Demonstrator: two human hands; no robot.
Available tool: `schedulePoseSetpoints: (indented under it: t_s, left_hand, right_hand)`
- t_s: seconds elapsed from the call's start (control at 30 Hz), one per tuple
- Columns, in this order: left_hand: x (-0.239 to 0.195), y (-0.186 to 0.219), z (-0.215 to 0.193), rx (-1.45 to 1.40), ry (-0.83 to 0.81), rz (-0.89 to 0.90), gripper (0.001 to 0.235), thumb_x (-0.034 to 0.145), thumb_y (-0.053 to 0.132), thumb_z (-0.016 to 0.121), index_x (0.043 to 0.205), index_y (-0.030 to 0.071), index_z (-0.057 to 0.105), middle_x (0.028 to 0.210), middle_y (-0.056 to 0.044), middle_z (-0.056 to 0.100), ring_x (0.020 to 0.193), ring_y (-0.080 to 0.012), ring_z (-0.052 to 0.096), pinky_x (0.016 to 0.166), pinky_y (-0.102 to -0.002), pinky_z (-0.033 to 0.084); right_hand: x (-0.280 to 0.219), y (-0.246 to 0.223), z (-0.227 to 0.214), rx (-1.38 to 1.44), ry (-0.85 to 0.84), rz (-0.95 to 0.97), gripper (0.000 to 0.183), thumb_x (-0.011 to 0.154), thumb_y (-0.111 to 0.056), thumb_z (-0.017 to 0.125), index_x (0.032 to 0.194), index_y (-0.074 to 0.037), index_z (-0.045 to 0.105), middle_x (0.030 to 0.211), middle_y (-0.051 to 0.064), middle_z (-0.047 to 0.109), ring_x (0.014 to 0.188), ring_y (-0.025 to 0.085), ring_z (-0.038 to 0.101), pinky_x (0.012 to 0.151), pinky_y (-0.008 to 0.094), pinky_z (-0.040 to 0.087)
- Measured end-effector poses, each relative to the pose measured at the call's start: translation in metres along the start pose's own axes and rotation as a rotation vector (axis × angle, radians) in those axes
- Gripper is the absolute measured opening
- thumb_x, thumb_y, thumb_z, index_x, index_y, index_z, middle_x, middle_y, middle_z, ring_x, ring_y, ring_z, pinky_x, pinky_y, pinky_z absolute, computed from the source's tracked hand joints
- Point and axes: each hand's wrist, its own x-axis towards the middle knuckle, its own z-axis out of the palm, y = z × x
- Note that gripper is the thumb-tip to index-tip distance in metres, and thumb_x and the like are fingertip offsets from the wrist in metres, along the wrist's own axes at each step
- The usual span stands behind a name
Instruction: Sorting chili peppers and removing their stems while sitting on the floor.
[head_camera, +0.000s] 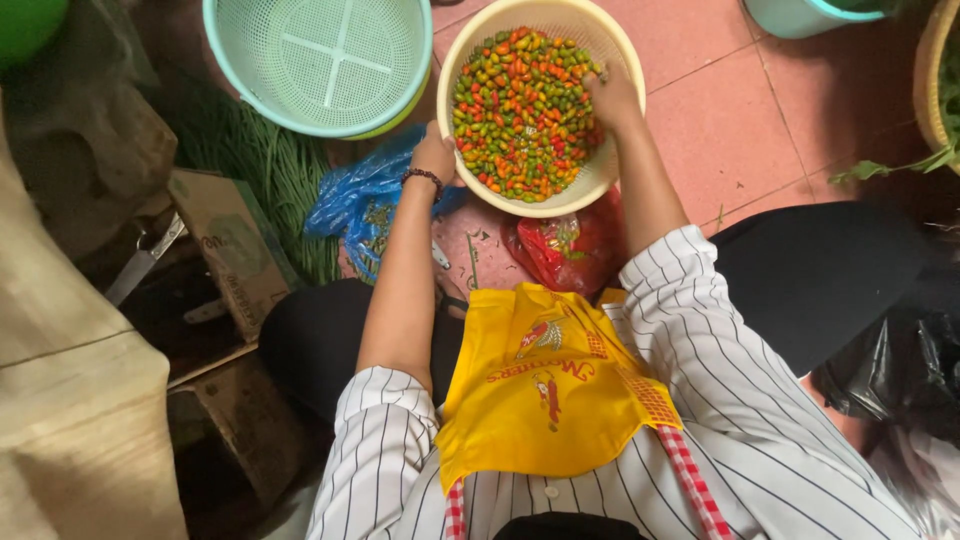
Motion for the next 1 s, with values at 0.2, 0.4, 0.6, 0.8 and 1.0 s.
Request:
schedulePoseSetpoints:
  t_s: [0.2,0.4,0.6,0.8,1.0]
  left_hand:
    - [0.008,-0.011,0.001,-0.067,-0.041,0.020,0.031,0.103,0.015,0.045,0.132,0.004,0.047,0.112,-0.022,0.072,0.075,-0.0311,0.079,0.050,-0.036,0.061]
    - [0.006,-0.009,0.002,-0.084,-0.032,0.030,0.031,0.104,0.017,0.044,0.133,0.004,0.047,0.115,-0.020,0.070,0.076,-0.0304,0.079,0.051,-0.036,0.062]
    - [-0.004,0.000,-0.001,-0.121,-0.046,0.007,0.035,0.101,0.015,0.045,0.135,0.009,0.046,0.111,-0.020,0.072,0.072,-0.0324,0.078,0.049,-0.037,0.061]
    - [0.075,-0.105,0.022,0.061,0.042,0.348,0.030,0.109,0.013,0.052,0.138,0.007,0.051,0.111,-0.022,0.074,0.083,-0.0299,0.078,0.062,-0.034,0.066]
    - [0.005,-0.014,-0.002,-0.236,-0.102,0.005,0.034,0.103,0.014,0.046,0.136,0.011,0.047,0.111,-0.018,0.072,0.074,-0.0291,0.079,0.052,-0.038,0.063]
  right_hand:
    - [-0.073,-0.022,0.061,0.012,-0.059,0.208,0.067,0.097,-0.045,0.064,0.143,0.000,0.045,0.127,0.026,0.055,0.112,0.047,0.061,0.094,0.054,0.051]
    - [-0.048,0.015,0.141,0.400,-0.317,0.158,0.070,0.101,-0.060,0.054,0.138,-0.002,0.062,0.132,0.020,0.071,0.117,0.030,0.068,0.105,0.042,0.052]
    - [-0.056,-0.049,0.150,1.322,-0.655,0.508,0.074,0.096,-0.063,0.047,0.136,-0.003,0.060,0.131,0.019,0.069,0.119,0.034,0.067,0.105,0.051,0.055]
    - [-0.038,-0.060,0.146,1.837,-0.649,0.615,0.088,0.093,-0.073,0.041,0.146,-0.003,0.050,0.147,0.022,0.055,0.134,0.042,0.053,0.110,0.062,0.047]
    - [-0.043,-0.112,0.058,1.917,-0.717,0.478,0.099,0.091,-0.076,0.036,0.159,-0.005,0.029,0.165,0.025,0.033,0.151,0.051,0.032,0.115,0.078,0.033]
